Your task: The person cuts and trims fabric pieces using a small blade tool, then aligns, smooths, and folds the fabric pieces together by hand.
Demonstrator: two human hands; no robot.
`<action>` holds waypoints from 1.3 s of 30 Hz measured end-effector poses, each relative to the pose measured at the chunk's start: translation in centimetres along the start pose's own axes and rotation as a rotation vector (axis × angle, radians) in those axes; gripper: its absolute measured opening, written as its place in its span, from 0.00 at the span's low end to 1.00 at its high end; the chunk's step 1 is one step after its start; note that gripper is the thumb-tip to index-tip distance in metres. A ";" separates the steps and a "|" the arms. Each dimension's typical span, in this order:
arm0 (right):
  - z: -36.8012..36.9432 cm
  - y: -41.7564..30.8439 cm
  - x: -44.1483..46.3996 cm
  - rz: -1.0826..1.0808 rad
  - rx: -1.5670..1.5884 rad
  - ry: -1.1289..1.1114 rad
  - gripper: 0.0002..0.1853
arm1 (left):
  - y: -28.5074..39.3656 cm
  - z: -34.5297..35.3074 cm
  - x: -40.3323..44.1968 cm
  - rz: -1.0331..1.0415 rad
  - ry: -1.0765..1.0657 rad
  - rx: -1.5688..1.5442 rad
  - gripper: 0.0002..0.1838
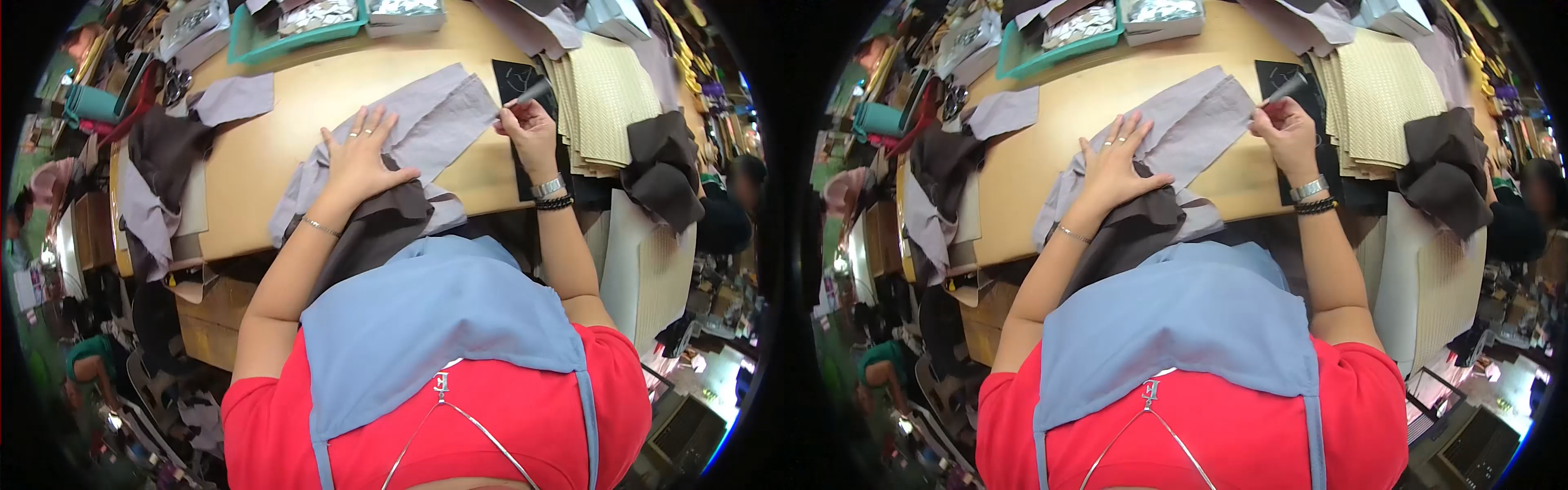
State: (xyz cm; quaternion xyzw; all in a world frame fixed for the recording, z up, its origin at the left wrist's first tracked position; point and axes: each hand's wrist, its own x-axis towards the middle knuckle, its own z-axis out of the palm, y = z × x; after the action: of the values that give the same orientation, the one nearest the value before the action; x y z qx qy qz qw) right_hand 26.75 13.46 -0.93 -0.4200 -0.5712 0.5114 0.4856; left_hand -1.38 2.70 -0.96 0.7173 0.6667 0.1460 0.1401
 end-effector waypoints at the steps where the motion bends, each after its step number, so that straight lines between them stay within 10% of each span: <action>1: 2.0 -0.8 -0.7 0.015 0.132 -0.021 0.06 | -0.1 0.1 0.0 -0.005 0.000 -0.001 0.55; 39: 10.7 0.9 -4.1 0.010 0.099 -0.323 0.04 | -0.4 0.5 0.5 0.005 0.039 -0.029 0.52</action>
State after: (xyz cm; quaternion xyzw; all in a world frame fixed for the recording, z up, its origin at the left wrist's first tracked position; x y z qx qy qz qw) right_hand 16.93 7.67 -2.42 -0.3107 -0.6140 0.6020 0.4051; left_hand -1.49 3.22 -1.56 0.7140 0.6652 0.1698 0.1372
